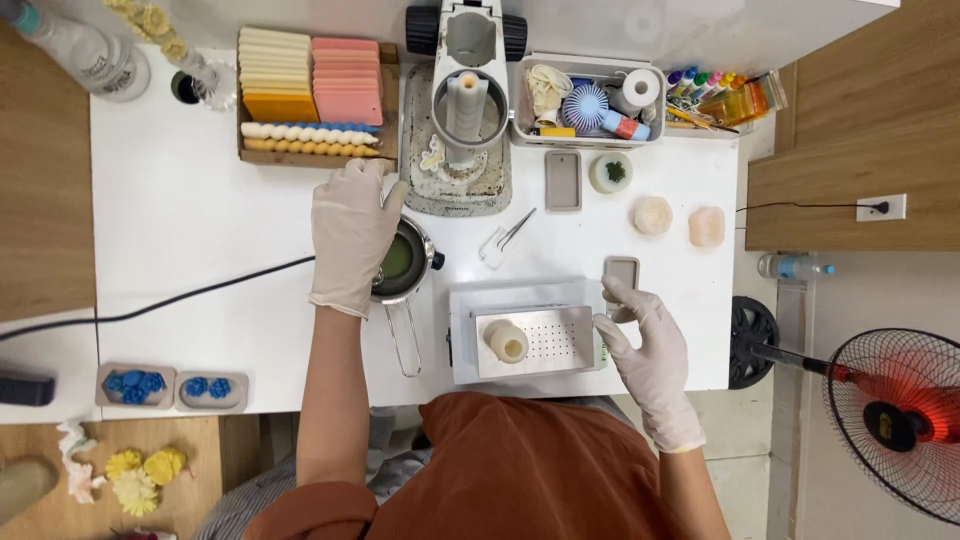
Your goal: Removing a spiral-shaped wax candle from a silicone mold and cleaning it with tweezers.
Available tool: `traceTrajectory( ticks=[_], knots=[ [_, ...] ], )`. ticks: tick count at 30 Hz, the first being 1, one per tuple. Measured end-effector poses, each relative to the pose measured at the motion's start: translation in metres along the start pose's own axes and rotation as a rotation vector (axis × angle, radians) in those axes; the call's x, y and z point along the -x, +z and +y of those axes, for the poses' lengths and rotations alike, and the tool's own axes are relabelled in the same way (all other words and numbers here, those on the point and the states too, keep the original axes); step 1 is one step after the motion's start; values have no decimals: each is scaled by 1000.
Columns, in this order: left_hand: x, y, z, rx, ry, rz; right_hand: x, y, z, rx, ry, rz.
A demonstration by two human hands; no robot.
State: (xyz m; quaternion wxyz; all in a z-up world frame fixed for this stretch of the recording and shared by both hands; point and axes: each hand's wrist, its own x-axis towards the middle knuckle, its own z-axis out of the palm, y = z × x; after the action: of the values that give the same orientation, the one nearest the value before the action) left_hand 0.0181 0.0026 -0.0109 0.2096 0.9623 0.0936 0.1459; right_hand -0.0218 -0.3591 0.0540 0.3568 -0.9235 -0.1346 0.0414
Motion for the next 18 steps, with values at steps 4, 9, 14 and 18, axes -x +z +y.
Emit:
traceTrajectory(
  ticks=[4, 9, 14, 18],
  knots=[
    [-20, 12, -7, -75, 43, -106, 8, -1, 2, 104, 61, 10],
    [-32, 19, -6, 41, -5, -167, 18, 12, 11, 270, 85, 36],
    [-59, 26, -7, 206, 31, -152, 11, 27, 13, 323, 146, -10],
    [-87, 62, -13, 387, 46, -347, -3, 32, 0, 301, 128, -26]
  ],
)
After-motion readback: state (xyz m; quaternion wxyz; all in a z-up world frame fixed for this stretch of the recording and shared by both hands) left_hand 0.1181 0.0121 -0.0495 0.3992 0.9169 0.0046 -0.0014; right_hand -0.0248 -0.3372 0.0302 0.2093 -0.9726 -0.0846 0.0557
